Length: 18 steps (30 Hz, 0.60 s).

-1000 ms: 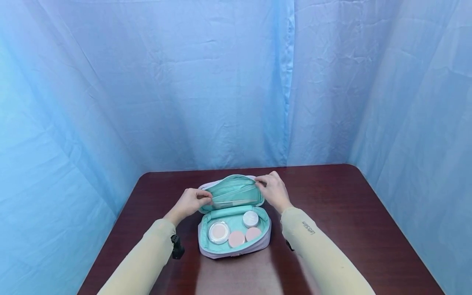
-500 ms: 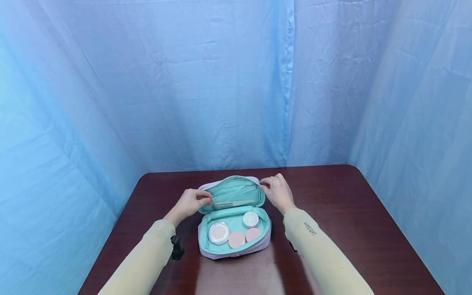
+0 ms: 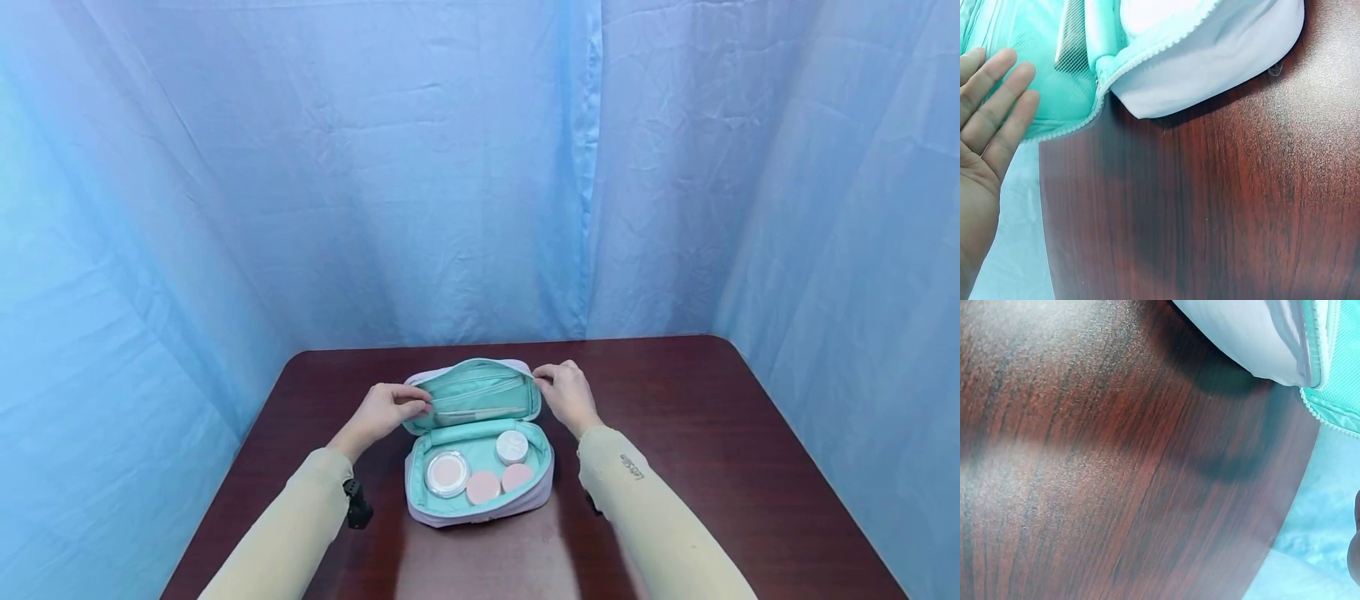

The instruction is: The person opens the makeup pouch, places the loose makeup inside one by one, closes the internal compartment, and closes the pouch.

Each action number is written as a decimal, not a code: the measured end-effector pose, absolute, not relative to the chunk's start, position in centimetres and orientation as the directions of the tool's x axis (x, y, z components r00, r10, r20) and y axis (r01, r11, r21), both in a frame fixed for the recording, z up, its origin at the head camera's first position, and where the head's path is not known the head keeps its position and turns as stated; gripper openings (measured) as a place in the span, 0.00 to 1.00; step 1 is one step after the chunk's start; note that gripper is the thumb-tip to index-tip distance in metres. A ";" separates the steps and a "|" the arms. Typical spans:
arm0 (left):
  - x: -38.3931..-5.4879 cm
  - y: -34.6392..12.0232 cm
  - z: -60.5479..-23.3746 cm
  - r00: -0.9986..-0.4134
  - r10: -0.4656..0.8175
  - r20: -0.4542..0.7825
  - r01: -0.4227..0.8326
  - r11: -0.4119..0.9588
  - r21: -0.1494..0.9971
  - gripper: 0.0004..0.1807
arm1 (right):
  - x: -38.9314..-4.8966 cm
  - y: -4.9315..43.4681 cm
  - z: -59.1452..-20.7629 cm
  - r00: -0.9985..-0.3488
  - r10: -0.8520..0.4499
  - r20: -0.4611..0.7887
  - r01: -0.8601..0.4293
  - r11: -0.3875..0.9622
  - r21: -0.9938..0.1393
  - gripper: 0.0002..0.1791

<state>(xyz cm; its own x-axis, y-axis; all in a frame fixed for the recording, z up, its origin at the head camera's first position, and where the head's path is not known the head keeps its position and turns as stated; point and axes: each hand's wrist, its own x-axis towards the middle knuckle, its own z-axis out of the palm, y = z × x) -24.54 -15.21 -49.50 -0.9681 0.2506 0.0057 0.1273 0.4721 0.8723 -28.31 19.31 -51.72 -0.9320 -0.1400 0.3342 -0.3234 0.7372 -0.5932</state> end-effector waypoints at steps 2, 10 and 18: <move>-24.6 -15.6 -49.5 -0.970 0.241 0.013 0.116 0.420 0.900 0.10 | -28.3 19.4 -51.8 -0.932 -0.144 0.333 -0.327 0.731 -0.599 0.09; -24.8 -17.2 -48.9 -0.991 0.032 0.130 0.134 0.260 0.956 0.10 | -28.4 19.5 -51.8 -0.931 -0.156 0.329 -0.337 0.711 -0.618 0.09; -25.4 -18.3 -49.2 -0.974 -0.147 0.172 0.134 0.234 0.963 0.10 | -28.4 19.5 -51.7 -0.938 -0.154 0.310 -0.325 0.701 -0.634 0.09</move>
<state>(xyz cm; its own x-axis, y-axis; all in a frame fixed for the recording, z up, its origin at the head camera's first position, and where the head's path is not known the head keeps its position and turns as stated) -25.39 -18.33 -49.20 -0.9740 -0.1473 0.1718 0.1344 0.2344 0.9628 -28.42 19.55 -51.75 -0.9382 -0.1544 0.3098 -0.3249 0.7014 -0.6345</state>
